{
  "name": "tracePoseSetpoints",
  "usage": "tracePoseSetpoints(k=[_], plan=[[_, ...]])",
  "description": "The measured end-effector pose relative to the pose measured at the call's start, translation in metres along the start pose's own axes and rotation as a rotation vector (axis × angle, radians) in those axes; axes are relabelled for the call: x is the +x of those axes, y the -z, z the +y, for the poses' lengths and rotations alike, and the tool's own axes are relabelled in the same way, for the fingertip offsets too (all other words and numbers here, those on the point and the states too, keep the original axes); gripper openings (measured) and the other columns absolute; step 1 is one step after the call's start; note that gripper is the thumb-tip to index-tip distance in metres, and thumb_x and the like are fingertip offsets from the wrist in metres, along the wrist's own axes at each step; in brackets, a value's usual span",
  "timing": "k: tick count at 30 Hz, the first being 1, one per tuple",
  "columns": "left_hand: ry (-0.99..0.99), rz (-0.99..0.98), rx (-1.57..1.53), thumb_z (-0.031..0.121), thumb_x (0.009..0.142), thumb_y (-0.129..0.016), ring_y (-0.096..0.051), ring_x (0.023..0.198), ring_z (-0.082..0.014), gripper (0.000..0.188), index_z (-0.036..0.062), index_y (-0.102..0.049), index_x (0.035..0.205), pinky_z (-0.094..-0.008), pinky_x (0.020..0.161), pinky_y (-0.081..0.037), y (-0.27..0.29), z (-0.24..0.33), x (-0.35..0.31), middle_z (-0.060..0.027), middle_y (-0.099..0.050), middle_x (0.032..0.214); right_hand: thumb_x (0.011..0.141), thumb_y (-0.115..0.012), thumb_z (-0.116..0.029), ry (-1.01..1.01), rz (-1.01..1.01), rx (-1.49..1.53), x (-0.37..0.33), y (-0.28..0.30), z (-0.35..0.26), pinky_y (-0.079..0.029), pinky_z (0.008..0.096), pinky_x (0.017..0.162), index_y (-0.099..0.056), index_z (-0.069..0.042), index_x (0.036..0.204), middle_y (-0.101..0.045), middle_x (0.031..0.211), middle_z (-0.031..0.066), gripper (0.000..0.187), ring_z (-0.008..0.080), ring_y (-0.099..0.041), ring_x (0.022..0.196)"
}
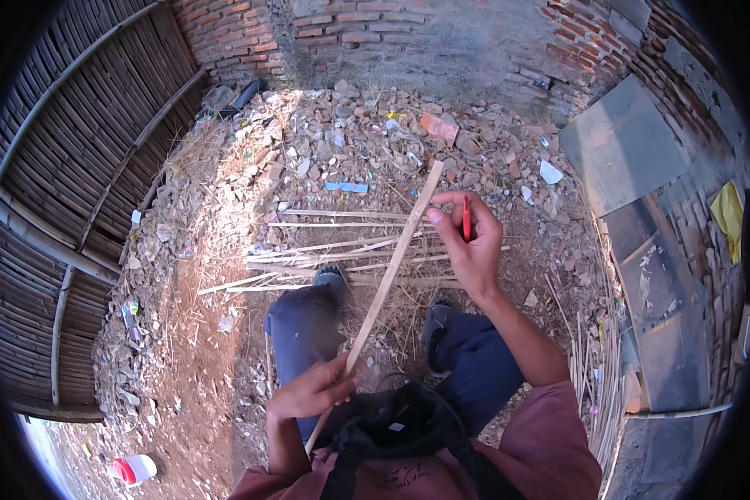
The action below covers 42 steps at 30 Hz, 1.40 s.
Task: The person thins and smooths bamboo strips by shaving them with a utility knife while sitting outdoors.
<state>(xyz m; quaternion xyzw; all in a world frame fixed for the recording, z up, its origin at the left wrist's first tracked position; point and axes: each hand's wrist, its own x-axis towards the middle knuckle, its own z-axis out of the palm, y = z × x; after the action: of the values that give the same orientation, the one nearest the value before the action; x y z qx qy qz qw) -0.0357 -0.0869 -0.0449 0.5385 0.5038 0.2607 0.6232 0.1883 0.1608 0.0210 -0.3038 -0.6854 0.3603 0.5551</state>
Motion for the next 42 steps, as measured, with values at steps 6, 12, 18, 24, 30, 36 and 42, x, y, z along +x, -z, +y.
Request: tracePoseSetpoints(k=[6, 12, 18, 24, 30, 36, 42], plan=[[-0.013, 0.006, 0.046, 0.02, 0.111, -0.058, -0.065, 0.081, -0.0084, 0.023, 0.0082, -0.056, 0.131, -0.0273, 0.071, -0.054, 0.0, 0.003, 0.0, 0.0002, -0.063, 0.094, 0.1, -0.077, -0.018, -0.002, -0.024, -0.052, 0.002, 0.004, 0.0, -0.025, 0.0243, 0.054, -0.076, -0.007, 0.105, -0.04, 0.062, -0.011, 0.012, 0.0006, -0.034, 0.059], [-0.01, 0.012, 0.032, 0.017, 0.109, -0.059, -0.062, 0.077, -0.0139, 0.032, 0.0084, -0.057, 0.14, -0.0331, 0.069, -0.05, -0.001, 0.003, -0.001, -0.0037, -0.061, 0.087, 0.101, -0.073, -0.017, -0.004, -0.068, -0.043, 0.002, 0.005, -0.008, -0.025, 0.0243, 0.054, -0.073, -0.006, 0.101, -0.043, 0.063, -0.0114, 0.011, 0.0006, -0.035, 0.059], [0.048, -0.061, 0.004, 0.021, 0.112, -0.056, -0.063, 0.082, -0.0089, 0.025, 0.0085, -0.055, 0.134, -0.0271, 0.071, -0.052, 0.0, 0.007, 0.001, 0.0005, -0.059, 0.094, 0.102, -0.069, -0.015, -0.097, -0.155, 0.217, 0.007, 0.011, -0.005, -0.025, 0.0225, 0.053, -0.067, -0.005, 0.1, -0.048, 0.071, -0.0094, 0.011, -0.0009, -0.036, 0.059], [0.09, -0.113, -0.15, 0.021, 0.111, -0.053, -0.063, 0.079, -0.0116, 0.034, 0.0064, -0.054, 0.141, -0.0296, 0.074, -0.052, 0.002, 0.012, 0.003, -0.0029, -0.059, 0.094, 0.104, -0.061, -0.02, -0.349, -0.137, 0.595, 0.017, 0.022, 0.0, -0.027, 0.0204, 0.048, -0.06, -0.007, 0.107, -0.044, 0.069, -0.0077, 0.014, 0.0002, -0.035, 0.053], [0.099, -0.011, -0.183, 0.019, 0.11, -0.054, -0.06, 0.076, -0.0105, 0.032, 0.0084, -0.055, 0.14, -0.0271, 0.071, -0.049, 0.005, 0.014, 0.002, -0.001, -0.055, 0.091, 0.107, -0.057, -0.027, -0.294, 0.01, 0.652, 0.034, 0.038, -0.001, -0.026, 0.0221, 0.046, -0.058, -0.007, 0.106, -0.042, 0.065, -0.0064, 0.021, 0.0017, -0.034, 0.049], [0.063, 0.072, -0.329, 0.01, 0.109, -0.052, -0.045, 0.072, -0.0067, 0.034, 0.0061, -0.052, 0.142, -0.0223, 0.065, -0.039, 0.008, 0.023, 0.006, 0.0041, -0.045, 0.084, 0.106, -0.066, -0.024, -0.281, -0.01, 0.19, 0.028, 0.032, 0.004, -0.025, 0.0224, 0.047, -0.063, -0.006, 0.125, -0.043, 0.068, -0.0094, 0.026, 0.0, -0.034, 0.052], [-0.054, 0.11, -0.297, 0.003, 0.106, -0.05, -0.042, 0.071, -0.0054, 0.041, 0.0016, -0.05, 0.146, -0.0202, 0.06, -0.035, 0.021, 0.046, 0.021, 0.0019, -0.046, 0.091, 0.106, -0.067, -0.023, -0.394, -0.291, 0.379, 0.018, 0.024, 0.004, -0.024, 0.022, 0.049, -0.063, -0.007, 0.138, -0.043, 0.07, -0.0122, 0.036, -0.0009, -0.034, 0.055]])
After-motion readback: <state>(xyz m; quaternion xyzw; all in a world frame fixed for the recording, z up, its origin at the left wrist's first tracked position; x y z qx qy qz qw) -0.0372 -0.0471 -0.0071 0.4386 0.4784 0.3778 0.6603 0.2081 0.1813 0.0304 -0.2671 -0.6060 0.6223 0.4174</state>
